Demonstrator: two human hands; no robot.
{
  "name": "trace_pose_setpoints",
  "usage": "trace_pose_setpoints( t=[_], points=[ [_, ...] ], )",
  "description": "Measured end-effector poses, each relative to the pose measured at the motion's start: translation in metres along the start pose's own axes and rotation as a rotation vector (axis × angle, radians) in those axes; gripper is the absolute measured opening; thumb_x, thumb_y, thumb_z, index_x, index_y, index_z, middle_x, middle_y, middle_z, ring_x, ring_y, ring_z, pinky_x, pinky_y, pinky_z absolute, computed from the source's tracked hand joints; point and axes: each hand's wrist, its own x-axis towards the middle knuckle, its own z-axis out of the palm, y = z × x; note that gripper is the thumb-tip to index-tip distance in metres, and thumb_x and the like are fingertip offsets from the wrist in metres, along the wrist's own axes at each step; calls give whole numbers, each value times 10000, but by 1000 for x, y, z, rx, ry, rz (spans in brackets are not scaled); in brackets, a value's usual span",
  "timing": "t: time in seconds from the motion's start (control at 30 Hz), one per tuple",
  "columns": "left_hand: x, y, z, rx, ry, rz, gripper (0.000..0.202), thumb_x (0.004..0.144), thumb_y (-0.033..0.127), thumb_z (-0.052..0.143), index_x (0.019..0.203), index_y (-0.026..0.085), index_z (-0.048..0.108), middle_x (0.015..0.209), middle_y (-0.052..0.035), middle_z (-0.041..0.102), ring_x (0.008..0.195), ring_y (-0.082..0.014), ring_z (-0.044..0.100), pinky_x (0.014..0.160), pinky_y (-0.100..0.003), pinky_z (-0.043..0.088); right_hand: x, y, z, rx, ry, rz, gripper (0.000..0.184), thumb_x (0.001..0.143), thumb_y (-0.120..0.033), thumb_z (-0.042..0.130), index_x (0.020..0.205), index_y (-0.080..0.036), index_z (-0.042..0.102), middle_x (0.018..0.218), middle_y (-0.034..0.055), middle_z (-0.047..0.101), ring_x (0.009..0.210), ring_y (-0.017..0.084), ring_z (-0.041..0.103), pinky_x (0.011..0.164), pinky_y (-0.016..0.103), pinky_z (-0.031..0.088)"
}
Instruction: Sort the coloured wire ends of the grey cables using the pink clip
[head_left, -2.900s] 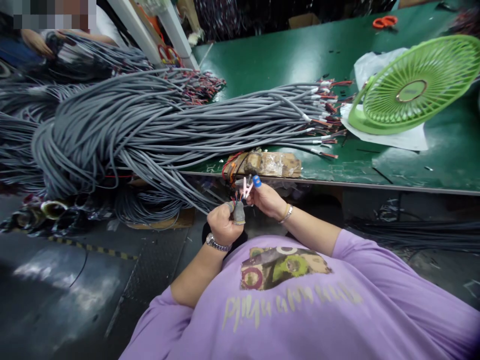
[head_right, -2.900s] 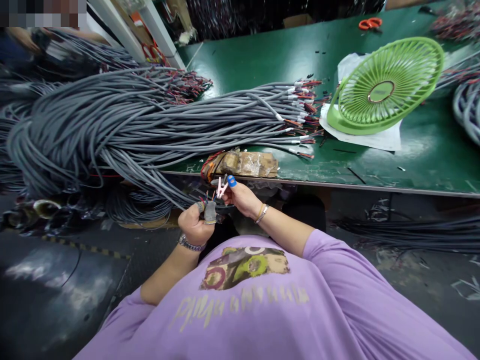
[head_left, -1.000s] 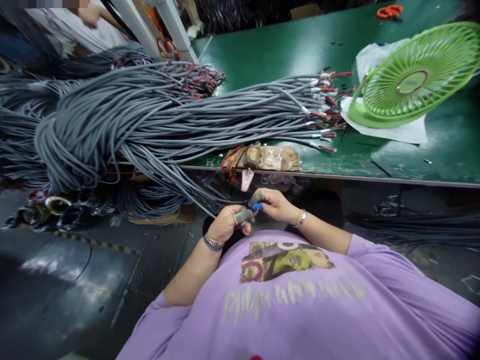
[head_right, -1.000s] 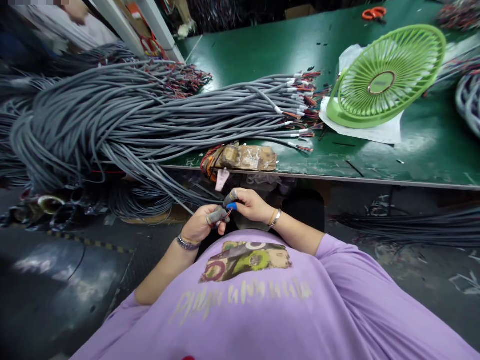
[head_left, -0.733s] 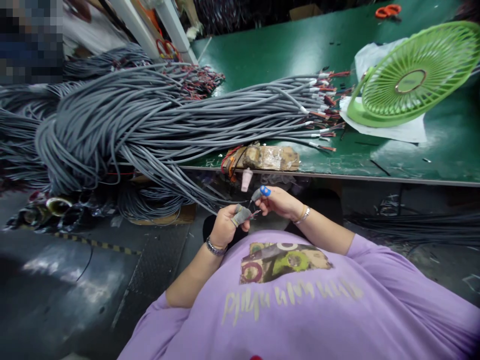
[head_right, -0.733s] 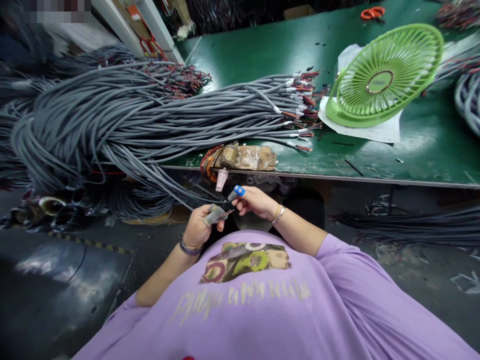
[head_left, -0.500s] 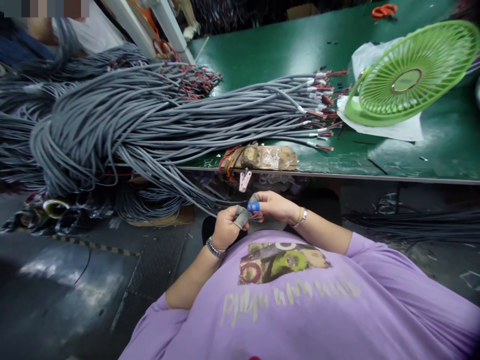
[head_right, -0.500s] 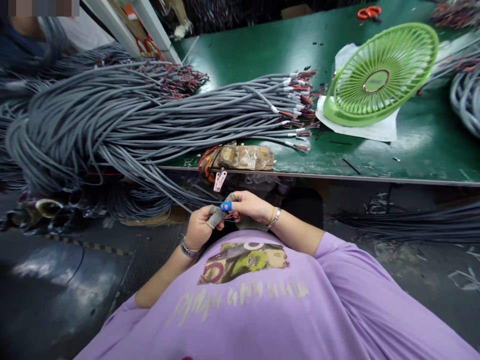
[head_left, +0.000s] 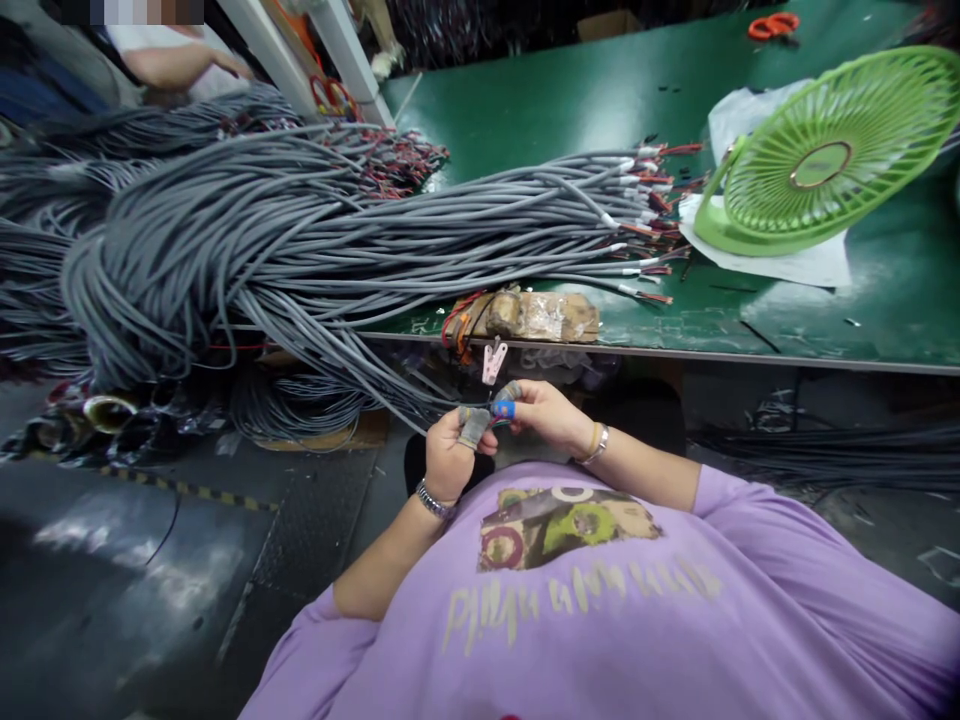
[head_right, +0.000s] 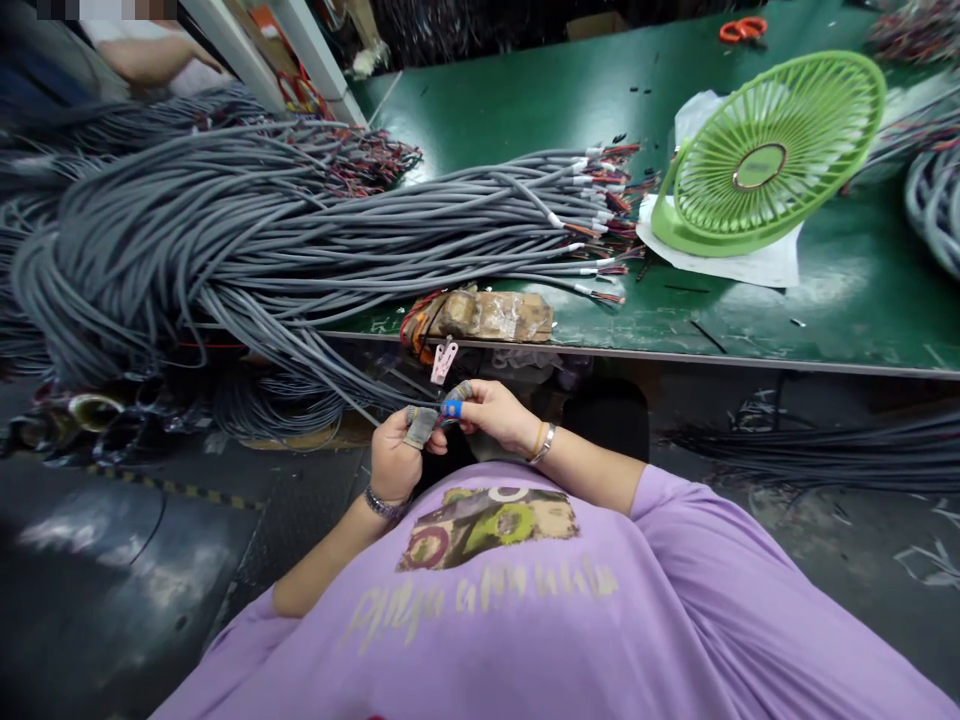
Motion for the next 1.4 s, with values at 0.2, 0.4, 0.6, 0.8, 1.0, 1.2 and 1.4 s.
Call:
trace_pose_setpoints(
  t=[0.2,0.4,0.6,0.8,1.0,1.2,1.4],
  points=[
    [5,-6,-7,-1,-197,-44,279,776,428,708,744,157,651,561,-6,668,459,-120,622,476,-220,539,3,4,1,7,7,30,334,569,-360,838,694,-139,620,607,-15,620,524,78,531,516,205,425],
    [5,-5,-4,-46,-74,-5,271,811,423,673,741,162,643,529,14,634,428,-95,578,443,-192,502,4,2,1,11,-24,3,294,609,-337,812,671,-132,611,577,-20,589,493,62,470,494,196,382],
    [10,3,2,-226,85,16,314,774,468,695,712,168,623,475,36,578,375,-77,507,385,-177,422,20,-4,-16,173,36,57,392,713,-519,739,743,-147,618,652,-3,610,498,71,479,489,208,431],
    [20,9,8,-276,45,-4,333,746,488,709,705,172,610,470,41,567,364,-77,491,369,-182,403,48,-16,-15,205,3,155,543,839,-661,535,817,-133,660,692,32,625,562,90,533,522,199,463],
    [19,6,9,-224,104,9,266,774,422,695,730,171,618,487,44,577,389,-75,508,391,-174,423,52,-15,0,297,21,68,509,774,-632,649,826,-127,686,634,6,595,543,84,505,509,200,438],
    [16,3,8,-86,92,33,202,794,367,670,770,169,638,509,38,592,411,-82,540,414,-176,462,54,-16,8,381,157,49,466,690,-583,754,712,-130,647,593,-21,549,531,67,456,542,206,433],
    [17,3,9,-13,72,54,161,800,327,651,783,167,641,518,26,608,424,-96,560,420,-184,479,56,-13,10,380,175,20,486,682,-608,747,722,-136,637,612,-14,563,541,70,475,562,218,449]
  ],
)
